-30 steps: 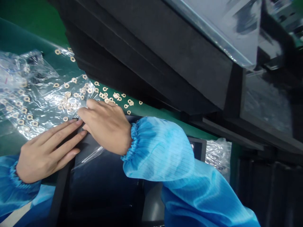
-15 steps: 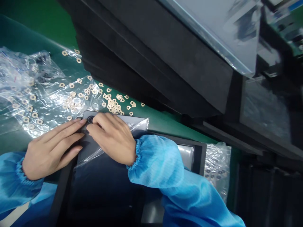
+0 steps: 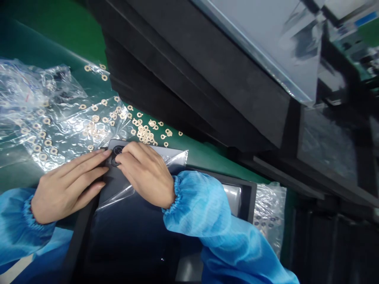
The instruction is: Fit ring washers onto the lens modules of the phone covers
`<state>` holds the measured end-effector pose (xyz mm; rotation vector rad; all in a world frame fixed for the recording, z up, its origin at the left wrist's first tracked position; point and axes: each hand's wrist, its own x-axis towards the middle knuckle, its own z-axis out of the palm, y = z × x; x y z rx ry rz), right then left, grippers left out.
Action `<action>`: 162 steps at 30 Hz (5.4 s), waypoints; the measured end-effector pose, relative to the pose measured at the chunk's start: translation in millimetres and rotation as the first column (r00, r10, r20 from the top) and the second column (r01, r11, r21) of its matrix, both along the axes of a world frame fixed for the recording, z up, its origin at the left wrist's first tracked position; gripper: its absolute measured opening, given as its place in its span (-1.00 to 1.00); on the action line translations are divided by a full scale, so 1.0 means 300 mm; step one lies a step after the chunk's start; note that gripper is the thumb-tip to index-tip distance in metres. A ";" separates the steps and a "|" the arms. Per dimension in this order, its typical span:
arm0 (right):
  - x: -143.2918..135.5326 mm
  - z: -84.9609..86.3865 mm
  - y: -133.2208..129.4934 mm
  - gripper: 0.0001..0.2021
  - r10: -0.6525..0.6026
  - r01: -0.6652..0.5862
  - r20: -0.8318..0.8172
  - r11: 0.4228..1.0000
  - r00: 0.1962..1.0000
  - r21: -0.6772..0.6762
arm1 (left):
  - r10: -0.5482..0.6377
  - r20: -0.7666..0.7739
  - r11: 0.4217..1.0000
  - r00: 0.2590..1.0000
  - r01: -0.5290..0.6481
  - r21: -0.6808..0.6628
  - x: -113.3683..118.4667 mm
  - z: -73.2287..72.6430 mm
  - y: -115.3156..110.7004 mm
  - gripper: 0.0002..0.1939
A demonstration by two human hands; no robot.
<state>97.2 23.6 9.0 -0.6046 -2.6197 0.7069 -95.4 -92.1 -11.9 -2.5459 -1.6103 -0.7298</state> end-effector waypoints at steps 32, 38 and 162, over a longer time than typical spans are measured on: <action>0.072 -0.034 -0.111 -0.86 0.004 0.012 -0.141 0.994 0.990 0.111 | 0.317 0.180 0.897 0.931 -0.233 -0.375 -0.012 0.048 0.089 -0.87; 0.073 -0.035 -0.113 -0.86 -0.004 0.017 -0.118 0.994 0.993 0.107 | 0.357 0.156 0.891 0.921 -0.285 -0.354 0.015 0.071 0.086 -0.82; -0.560 -0.081 -0.072 -0.88 0.223 -0.200 0.284 0.974 0.933 -0.107 | 0.562 0.031 0.799 0.827 -0.532 -0.279 -0.246 -0.061 -0.145 -0.40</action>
